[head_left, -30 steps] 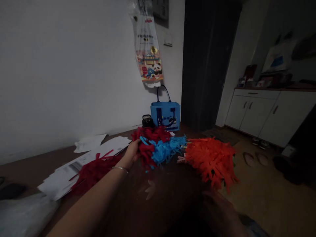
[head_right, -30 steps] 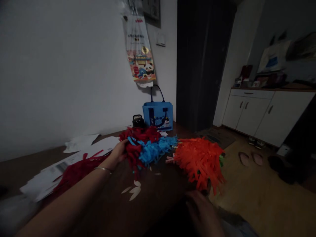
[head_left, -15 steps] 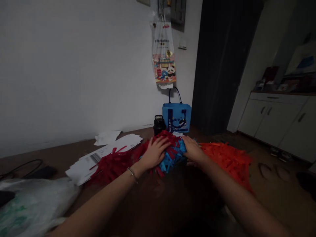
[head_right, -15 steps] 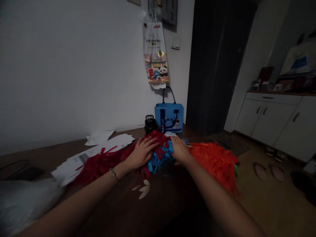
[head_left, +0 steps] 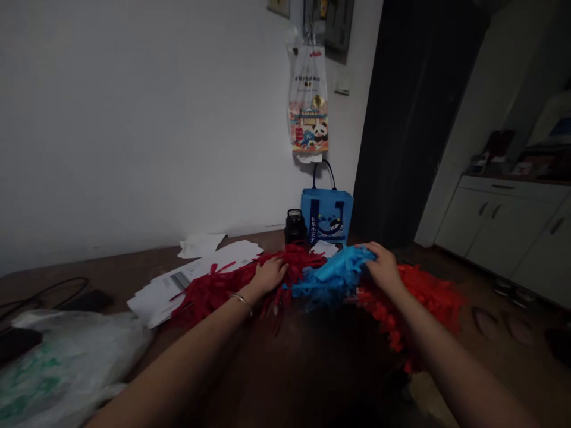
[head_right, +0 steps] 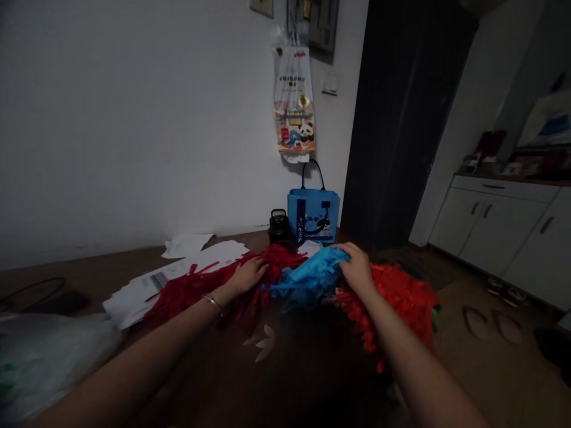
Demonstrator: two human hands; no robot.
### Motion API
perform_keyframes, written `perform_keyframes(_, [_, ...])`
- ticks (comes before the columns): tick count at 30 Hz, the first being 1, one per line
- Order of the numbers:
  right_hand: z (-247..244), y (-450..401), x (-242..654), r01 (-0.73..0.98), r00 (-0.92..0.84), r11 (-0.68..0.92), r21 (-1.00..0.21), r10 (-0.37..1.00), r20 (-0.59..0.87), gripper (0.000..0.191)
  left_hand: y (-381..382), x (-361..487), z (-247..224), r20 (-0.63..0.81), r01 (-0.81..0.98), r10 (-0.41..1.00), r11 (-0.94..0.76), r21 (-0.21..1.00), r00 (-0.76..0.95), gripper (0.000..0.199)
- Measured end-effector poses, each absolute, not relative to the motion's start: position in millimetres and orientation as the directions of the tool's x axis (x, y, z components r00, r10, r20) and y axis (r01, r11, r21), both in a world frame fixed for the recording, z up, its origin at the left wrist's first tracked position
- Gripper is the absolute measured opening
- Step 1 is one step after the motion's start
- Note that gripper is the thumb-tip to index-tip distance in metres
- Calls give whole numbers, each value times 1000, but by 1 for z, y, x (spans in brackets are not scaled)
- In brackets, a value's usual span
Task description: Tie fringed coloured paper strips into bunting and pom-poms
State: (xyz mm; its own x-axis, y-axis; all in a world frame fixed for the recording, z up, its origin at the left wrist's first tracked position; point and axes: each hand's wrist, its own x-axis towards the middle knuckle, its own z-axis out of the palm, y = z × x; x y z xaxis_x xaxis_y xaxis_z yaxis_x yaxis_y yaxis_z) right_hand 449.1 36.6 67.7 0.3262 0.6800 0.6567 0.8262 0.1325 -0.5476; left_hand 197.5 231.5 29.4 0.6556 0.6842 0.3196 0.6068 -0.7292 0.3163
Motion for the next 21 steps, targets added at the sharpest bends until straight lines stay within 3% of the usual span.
perform_keyframes(4, [40,15,424,730,455,184,-658,587,670,47,179,196,36,411,403,524,-847,346,746,39])
perform_keyframes(7, [21,7,402,659,542,191,-727,550,636,42,140,198,32,383,156,294,-923,352,876,69])
perform_keyframes(9, [12,-1,389,617,586,183,-765,542,602,38,124,200,25,390,86,238,-925,369,889,77])
perform_keyframes(13, [3,-31,371,573,567,149,-806,637,521,30,115,194,13,484,107,317,-905,411,816,55])
perform_keyframes(16, [6,-64,369,593,436,126,-795,780,448,39,117,180,12,567,120,357,-904,411,742,50])
perform_keyframes(19, [15,-85,371,570,400,85,-817,840,366,28,114,161,17,629,86,308,-930,358,713,45])
perform_keyframes(21, [20,-86,369,514,425,46,-857,854,300,36,108,147,20,653,55,263,-945,321,711,41])
